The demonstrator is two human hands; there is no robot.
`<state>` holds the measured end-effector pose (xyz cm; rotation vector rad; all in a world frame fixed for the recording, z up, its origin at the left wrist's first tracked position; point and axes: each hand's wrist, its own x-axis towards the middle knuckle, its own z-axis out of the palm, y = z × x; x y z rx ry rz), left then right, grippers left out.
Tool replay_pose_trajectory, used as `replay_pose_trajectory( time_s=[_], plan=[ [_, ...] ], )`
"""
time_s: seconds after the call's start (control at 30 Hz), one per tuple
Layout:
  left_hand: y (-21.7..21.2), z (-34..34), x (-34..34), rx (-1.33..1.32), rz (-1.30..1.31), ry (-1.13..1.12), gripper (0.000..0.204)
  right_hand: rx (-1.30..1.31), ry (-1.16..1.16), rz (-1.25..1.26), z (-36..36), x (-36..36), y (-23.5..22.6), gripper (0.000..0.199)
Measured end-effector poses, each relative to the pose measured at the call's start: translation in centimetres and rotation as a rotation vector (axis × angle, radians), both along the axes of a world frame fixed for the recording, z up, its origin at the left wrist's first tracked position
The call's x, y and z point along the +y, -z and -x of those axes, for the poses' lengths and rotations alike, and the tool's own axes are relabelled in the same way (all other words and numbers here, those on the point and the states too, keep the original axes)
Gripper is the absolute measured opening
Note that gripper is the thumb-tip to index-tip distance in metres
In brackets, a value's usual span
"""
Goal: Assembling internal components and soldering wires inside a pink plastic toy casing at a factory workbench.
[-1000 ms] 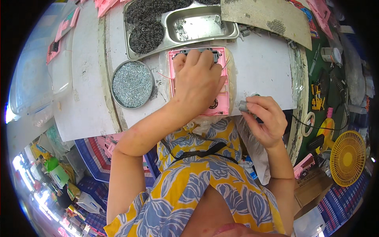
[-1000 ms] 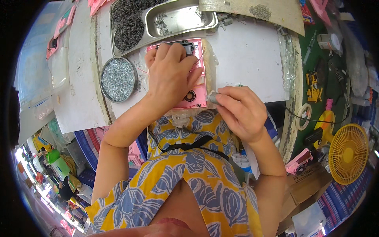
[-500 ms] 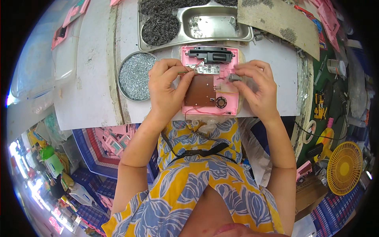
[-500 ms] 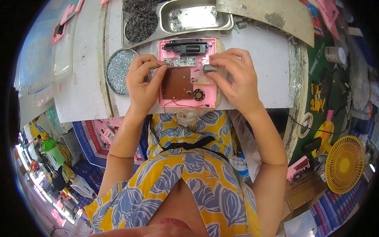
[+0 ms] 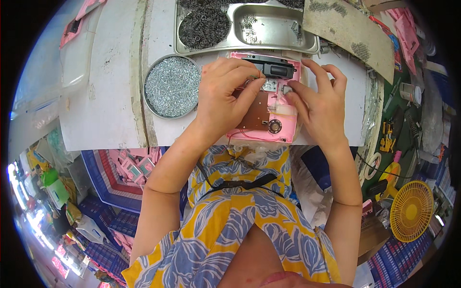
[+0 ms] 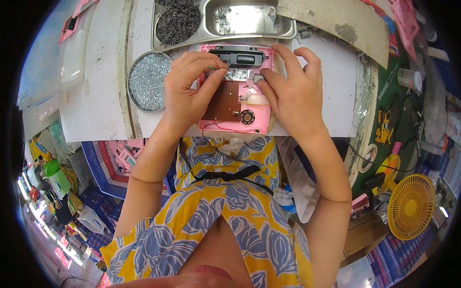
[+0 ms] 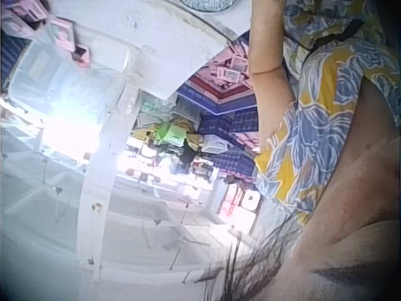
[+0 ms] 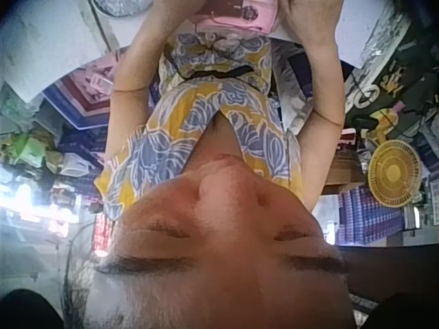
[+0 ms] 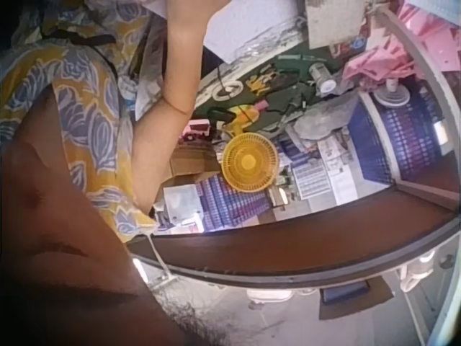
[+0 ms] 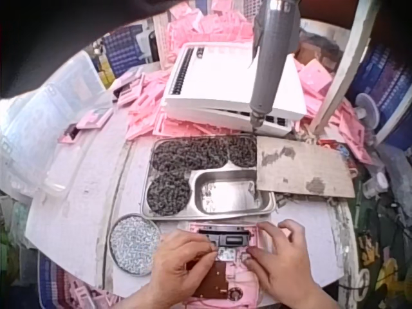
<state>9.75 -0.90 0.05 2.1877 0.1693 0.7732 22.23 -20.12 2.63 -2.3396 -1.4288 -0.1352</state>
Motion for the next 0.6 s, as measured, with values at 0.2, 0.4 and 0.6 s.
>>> replay_pose_trajectory(
  time_s=[0.2,0.4,0.6],
  plan=[
    [0.3,0.6,0.2,-0.006,0.043,0.029,0.008,-0.029,0.053,-0.105,0.9,0.0,-1.2,0.025],
    [0.0,1.0,0.4,0.010,-0.059,0.096,0.016,0.113,-0.144,-0.219,1.8,4.0,1.6,0.017],
    [-0.5,1.5,-0.2,0.136,-0.145,0.001,0.023,0.202,-0.080,-0.209,1.4,3.1,1.6,0.011]
  ],
)
